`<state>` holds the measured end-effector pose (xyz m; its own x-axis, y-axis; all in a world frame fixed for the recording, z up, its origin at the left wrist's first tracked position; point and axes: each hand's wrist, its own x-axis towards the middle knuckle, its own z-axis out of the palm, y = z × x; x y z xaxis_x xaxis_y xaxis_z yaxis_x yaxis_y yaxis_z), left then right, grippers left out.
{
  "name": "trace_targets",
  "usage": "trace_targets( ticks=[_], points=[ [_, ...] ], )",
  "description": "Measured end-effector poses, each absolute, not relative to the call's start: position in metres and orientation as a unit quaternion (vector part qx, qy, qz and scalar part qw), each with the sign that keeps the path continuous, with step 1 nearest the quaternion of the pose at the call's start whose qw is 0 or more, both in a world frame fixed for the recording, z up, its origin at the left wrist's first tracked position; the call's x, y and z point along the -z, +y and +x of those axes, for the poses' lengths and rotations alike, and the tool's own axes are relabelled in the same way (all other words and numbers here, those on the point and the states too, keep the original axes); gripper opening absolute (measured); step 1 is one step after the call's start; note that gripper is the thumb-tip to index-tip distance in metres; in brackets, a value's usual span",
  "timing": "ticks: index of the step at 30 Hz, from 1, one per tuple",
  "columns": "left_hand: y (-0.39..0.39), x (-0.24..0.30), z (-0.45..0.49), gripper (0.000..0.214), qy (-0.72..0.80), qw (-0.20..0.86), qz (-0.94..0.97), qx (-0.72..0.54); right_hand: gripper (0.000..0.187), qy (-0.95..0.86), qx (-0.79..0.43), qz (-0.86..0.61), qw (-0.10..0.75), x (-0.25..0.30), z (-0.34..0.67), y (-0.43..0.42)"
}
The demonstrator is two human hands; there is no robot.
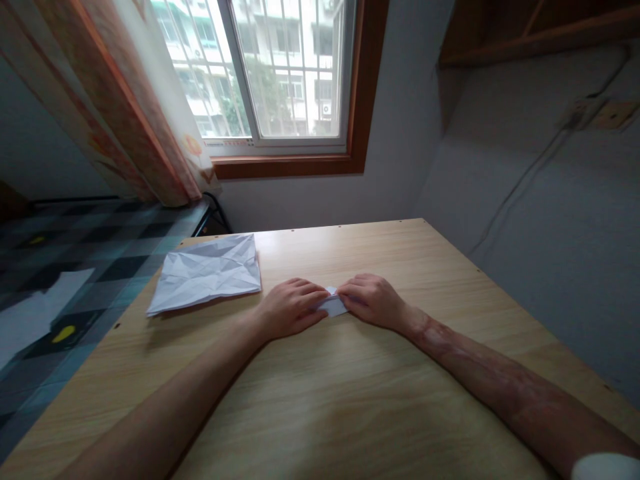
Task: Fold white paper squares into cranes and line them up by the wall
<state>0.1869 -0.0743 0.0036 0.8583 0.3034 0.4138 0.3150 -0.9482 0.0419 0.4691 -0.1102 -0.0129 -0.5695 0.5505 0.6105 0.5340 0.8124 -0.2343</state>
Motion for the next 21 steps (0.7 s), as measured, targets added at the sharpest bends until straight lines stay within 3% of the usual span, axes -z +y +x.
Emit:
trace_targets(
  ticks=[3,7,11,16,19,21],
  points=[
    [-0.077,-0.004,0.187,0.037,-0.146,0.024,-0.965,0.218,0.011,-0.864,-0.040,-0.325,0.381,0.016,0.468,-0.110],
    [-0.078,-0.002,0.186,0.062,-0.167,-0.008,-0.955,0.244,0.013,-0.834,-0.096,-0.359,0.407,0.017,0.468,-0.111],
    [-0.076,0.002,0.185,0.041,-0.205,-0.072,-0.937,0.272,0.018,-0.811,-0.178,-0.367,0.420,0.014,0.469,-0.113],
    [-0.077,0.004,0.192,0.024,-0.272,-0.239,-0.859,0.361,0.031,-0.791,-0.215,-0.362,0.444,0.014,0.473,-0.114],
    [-0.077,0.004,0.195,0.026,-0.298,-0.333,-0.812,0.376,0.045,-0.798,-0.194,-0.355,0.447,0.016,0.474,-0.114],
    [-0.076,0.004,0.196,0.031,-0.302,-0.382,-0.797,0.357,0.035,-0.786,-0.203,-0.373,0.449,0.018,0.473,-0.113]
  ],
)
